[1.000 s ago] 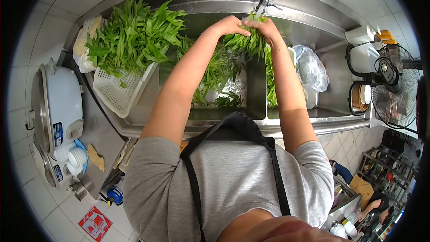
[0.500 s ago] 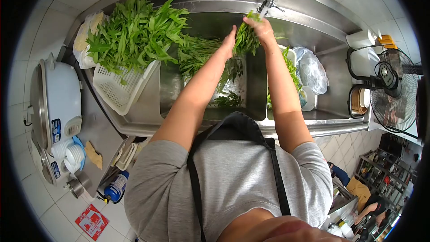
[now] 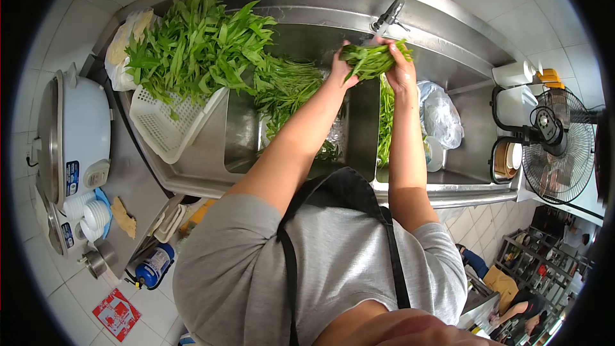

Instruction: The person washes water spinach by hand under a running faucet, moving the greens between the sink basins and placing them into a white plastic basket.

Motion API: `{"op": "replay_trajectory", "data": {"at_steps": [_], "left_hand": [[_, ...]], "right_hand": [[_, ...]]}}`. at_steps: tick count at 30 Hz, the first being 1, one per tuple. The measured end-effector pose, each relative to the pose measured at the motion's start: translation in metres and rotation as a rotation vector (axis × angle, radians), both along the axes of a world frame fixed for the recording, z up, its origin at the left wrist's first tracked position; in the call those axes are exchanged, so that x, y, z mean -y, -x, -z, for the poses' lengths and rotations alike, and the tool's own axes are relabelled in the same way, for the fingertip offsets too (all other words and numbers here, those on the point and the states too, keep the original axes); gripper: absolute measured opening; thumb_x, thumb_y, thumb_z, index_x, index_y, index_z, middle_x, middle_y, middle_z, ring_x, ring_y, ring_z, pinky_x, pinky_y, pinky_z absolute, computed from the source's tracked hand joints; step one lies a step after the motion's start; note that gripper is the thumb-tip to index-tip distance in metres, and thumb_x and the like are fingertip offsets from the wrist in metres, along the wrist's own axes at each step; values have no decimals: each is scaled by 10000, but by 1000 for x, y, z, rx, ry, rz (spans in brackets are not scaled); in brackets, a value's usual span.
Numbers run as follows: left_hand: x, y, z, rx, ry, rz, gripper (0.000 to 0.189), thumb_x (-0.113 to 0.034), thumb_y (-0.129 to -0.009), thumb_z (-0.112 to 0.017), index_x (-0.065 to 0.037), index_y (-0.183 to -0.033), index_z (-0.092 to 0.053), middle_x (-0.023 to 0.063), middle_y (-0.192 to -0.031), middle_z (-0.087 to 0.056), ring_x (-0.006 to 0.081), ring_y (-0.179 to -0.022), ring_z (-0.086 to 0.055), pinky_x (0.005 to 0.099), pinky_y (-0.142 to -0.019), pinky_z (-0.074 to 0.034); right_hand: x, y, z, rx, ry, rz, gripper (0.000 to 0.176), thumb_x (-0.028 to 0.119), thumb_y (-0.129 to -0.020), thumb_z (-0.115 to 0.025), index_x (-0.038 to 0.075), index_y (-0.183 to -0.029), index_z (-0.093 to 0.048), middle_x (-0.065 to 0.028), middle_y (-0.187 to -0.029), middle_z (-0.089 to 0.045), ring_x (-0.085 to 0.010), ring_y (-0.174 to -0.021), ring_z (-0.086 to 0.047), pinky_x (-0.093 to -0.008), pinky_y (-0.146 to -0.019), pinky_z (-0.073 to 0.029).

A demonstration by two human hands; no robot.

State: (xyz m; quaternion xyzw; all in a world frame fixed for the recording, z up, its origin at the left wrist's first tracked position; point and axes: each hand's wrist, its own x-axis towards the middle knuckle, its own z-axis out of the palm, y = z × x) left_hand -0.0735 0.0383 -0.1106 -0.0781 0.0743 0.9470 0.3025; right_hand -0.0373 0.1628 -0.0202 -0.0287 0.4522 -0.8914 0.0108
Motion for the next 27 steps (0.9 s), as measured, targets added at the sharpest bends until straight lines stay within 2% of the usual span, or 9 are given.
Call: {"op": "replay_trajectory", "data": {"at_steps": [3, 7, 9, 13, 17, 19, 21, 23, 27], "left_hand": [[1, 14, -40, 147, 103, -157, 227, -281, -805, -536, -63, -868, -541, 108, -869, -596, 267, -801, -564, 422, -806, -436], [34, 51, -24, 108, 299, -380, 170, -135, -776, -590, -109, -933, -528, 88, -806, -593, 227, -774, -578, 373, -778, -464], [66, 63, -16, 92, 230, -425, 237, -78, -765, -592, -106, -988, -515, 86, -845, -590, 201, -813, -576, 335, -770, -470], [98, 41, -44, -72, 672, -359, 386, -136, -776, -591, -77, -1131, -450, 101, -1054, -544, 195, -945, -535, 356, -837, -434], [73, 6, -63, -680, 991, -59, 767, -265, -712, -678, -7, -1295, -253, 142, -1238, -429, 238, -1124, -439, 344, -977, -298], [61, -8, -58, -1043, 1382, -14, 975, -349, -619, -740, 8, -1319, -163, 191, -1285, -368, 275, -1163, -403, 331, -992, -282], [51, -29, -61, -1024, 1368, -72, 1131, -398, -529, -777, 26, -1326, -97, 232, -1277, -355, 311, -1172, -384, 321, -996, -279], [39, -46, -58, -923, 1957, -302, 1159, -384, -503, -775, 30, -1326, -72, 238, -1275, -325, 350, -1221, -290, 447, -1017, -212], [34, -76, -83, -926, 2124, -558, 1101, -307, -554, -746, 46, -1325, -45, 249, -1343, -190, 365, -1280, -147, 550, -1013, -81]], "right_hand": [[-12, -5, -3, 6, 240, -4, 143, 124, -821, -556, 36, -931, -536, -143, -971, -581, -302, -1016, -510, -428, -899, -396], [-24, 4, -1, 135, 225, 61, 140, 129, -825, -552, 22, -914, -533, -144, -943, -585, -307, -978, -526, -428, -884, -405], [-18, 11, 1, 112, 186, 55, 153, 136, -825, -555, 17, -919, -536, -126, -909, -595, -275, -899, -564, -390, -817, -454], [7, 33, 11, 200, -66, -4, 172, 93, -782, -609, 1, -917, -557, -76, -847, -602, -190, -747, -588, -310, -656, -491], [37, 43, 6, 261, -231, -43, 195, 112, -766, -631, 4, -917, -570, -69, -815, -603, -180, -738, -578, -312, -630, -481], [43, 44, 7, 269, -286, -100, 206, 122, -760, -640, 3, -915, -573, -69, -808, -603, -179, -737, -574, -315, -628, -477], [50, 51, 12, 527, -393, -104, 214, 130, -759, -644, -5, -909, -575, -62, -793, -597, -180, -730, -567, -323, -641, -473], [59, 37, 6, 334, -403, -83, 209, 147, -765, -637, 9, -910, -577, -50, -783, -586, -165, -692, -544, -311, -614, -452], [62, 37, 15, 287, -469, 113, 220, 153, -760, -637, 16, -920, -572, -53, -800, -582, -159, -690, -530, -294, -623, -427]]}}
